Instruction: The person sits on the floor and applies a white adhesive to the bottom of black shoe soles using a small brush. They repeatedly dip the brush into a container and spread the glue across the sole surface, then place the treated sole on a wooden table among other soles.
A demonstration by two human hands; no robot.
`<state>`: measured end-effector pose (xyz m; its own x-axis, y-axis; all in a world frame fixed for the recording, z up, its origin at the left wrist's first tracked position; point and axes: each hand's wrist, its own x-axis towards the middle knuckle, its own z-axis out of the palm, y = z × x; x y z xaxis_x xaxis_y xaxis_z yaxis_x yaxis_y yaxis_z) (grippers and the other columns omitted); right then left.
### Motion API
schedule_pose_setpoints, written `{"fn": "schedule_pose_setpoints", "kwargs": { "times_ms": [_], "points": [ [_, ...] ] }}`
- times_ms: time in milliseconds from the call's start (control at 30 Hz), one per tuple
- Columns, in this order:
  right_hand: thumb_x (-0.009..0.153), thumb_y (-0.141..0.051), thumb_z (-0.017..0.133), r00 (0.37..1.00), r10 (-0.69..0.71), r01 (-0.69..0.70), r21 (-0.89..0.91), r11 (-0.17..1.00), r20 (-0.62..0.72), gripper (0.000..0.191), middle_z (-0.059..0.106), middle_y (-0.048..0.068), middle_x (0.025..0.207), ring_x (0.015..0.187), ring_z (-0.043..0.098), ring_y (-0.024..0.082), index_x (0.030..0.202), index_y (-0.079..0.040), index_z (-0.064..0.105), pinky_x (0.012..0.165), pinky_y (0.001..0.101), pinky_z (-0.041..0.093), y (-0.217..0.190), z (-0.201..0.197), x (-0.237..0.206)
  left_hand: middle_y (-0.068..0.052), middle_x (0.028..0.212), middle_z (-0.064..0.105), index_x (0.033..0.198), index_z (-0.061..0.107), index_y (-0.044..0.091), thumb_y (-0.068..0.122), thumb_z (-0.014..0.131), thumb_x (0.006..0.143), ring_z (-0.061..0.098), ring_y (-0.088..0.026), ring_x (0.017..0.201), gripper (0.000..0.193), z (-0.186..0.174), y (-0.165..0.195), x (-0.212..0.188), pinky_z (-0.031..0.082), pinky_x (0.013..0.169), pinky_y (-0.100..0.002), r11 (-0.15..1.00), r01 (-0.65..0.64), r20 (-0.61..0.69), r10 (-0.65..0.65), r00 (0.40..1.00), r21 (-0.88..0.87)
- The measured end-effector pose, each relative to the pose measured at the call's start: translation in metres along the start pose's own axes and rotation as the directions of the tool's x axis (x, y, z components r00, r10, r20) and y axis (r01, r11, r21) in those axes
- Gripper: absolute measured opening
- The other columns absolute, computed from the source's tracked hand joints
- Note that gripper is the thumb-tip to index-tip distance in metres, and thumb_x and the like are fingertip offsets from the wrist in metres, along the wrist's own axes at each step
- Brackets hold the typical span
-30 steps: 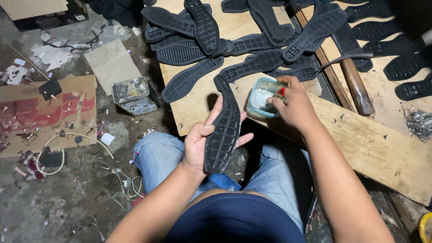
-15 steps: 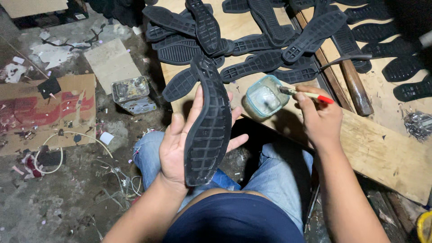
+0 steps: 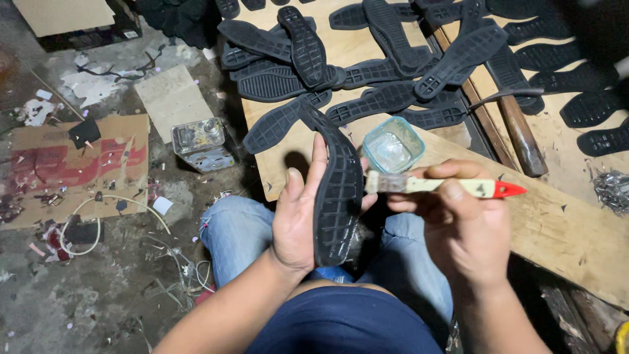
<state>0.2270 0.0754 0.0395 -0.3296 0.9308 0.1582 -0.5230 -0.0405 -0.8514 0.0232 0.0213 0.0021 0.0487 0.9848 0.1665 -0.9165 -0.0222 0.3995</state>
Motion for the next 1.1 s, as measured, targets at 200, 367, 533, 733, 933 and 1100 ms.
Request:
{"fn": "schedule_pose_setpoints", "kwargs": {
  "times_ms": [200, 367, 533, 733, 933, 1100],
  "points": [
    [0.105, -0.004, 0.058, 0.993, -0.115, 0.121, -0.229, 0.966, 0.037, 0.018, 0.069, 0.025, 0.119, 0.104, 0.072, 0.031, 0.121, 0.004, 0.057, 0.096, 0.0455, 0.06, 0.027, 0.038, -0.01, -0.011, 0.171, 0.021, 0.171, -0.011, 0.026, 0.066, 0.041, 0.103, 0.036, -0.025, 0.149, 0.094, 0.017, -0.006, 0.001, 0.028, 0.125, -0.043, 0.993, -0.06, 0.004, 0.06, 0.998, 0.098],
    [0.106, -0.001, 0.059, 0.951, -0.201, 0.296, -0.491, 0.819, 0.236, 0.015, 0.071, 0.02, 0.119, 0.112, 0.069, 0.024, 0.121, 0.004, 0.06, 0.106, 0.0374, 0.055, 0.02, 0.043, -0.028, -0.012, 0.173, 0.015, 0.169, -0.015, 0.03, 0.068, 0.04, 0.1, 0.031, -0.025, 0.146, 0.096, 0.024, -0.002, 0.001, 0.029, 0.123, -0.045, 0.983, -0.087, -0.001, 0.088, 0.996, 0.164],
    [0.108, -0.001, 0.058, 0.948, -0.213, 0.311, -0.552, 0.774, 0.235, 0.013, 0.072, 0.018, 0.116, 0.104, 0.07, 0.019, 0.12, 0.002, 0.059, 0.103, 0.0349, 0.057, 0.006, 0.032, -0.029, -0.019, 0.173, 0.018, 0.17, -0.013, 0.026, 0.069, 0.039, 0.103, 0.028, -0.028, 0.155, 0.095, 0.025, 0.001, -0.001, 0.023, 0.128, -0.044, 0.997, -0.012, 0.059, 0.007, 0.998, 0.082],
    [0.105, 0.0, 0.058, 0.959, -0.142, 0.267, -0.611, 0.745, 0.246, 0.014, 0.072, 0.016, 0.119, 0.107, 0.069, 0.016, 0.119, 0.003, 0.059, 0.099, 0.0303, 0.056, -0.009, 0.036, -0.017, -0.016, 0.168, 0.028, 0.172, -0.01, 0.024, 0.068, 0.036, 0.104, 0.033, -0.026, 0.153, 0.093, 0.023, -0.001, -0.004, 0.021, 0.131, -0.043, 0.999, 0.026, 0.09, -0.03, 0.995, 0.045],
    [0.1, -0.001, 0.061, 0.971, -0.016, 0.175, -0.658, 0.733, 0.24, 0.018, 0.075, 0.015, 0.114, 0.102, 0.071, 0.016, 0.116, 0.004, 0.062, 0.091, 0.0294, 0.057, -0.013, 0.04, -0.014, -0.012, 0.166, 0.032, 0.175, -0.006, 0.022, 0.067, 0.033, 0.107, 0.035, -0.024, 0.151, 0.09, 0.021, -0.003, -0.002, 0.024, 0.131, -0.044, 0.996, 0.002, 0.07, -0.008, 0.998, 0.094],
    [0.095, -0.001, 0.068, 0.931, -0.025, 0.287, -0.687, 0.668, 0.364, 0.017, 0.076, 0.013, 0.111, 0.098, 0.072, 0.016, 0.11, 0.003, 0.065, 0.088, 0.0287, 0.058, -0.012, 0.044, -0.031, -0.003, 0.17, 0.021, 0.171, -0.008, 0.026, 0.07, 0.031, 0.1, 0.03, -0.016, 0.15, 0.091, 0.018, 0.0, 0.005, 0.031, 0.121, -0.046, 0.994, 0.001, -0.029, 0.002, 1.0, 0.107]
  ]
}}
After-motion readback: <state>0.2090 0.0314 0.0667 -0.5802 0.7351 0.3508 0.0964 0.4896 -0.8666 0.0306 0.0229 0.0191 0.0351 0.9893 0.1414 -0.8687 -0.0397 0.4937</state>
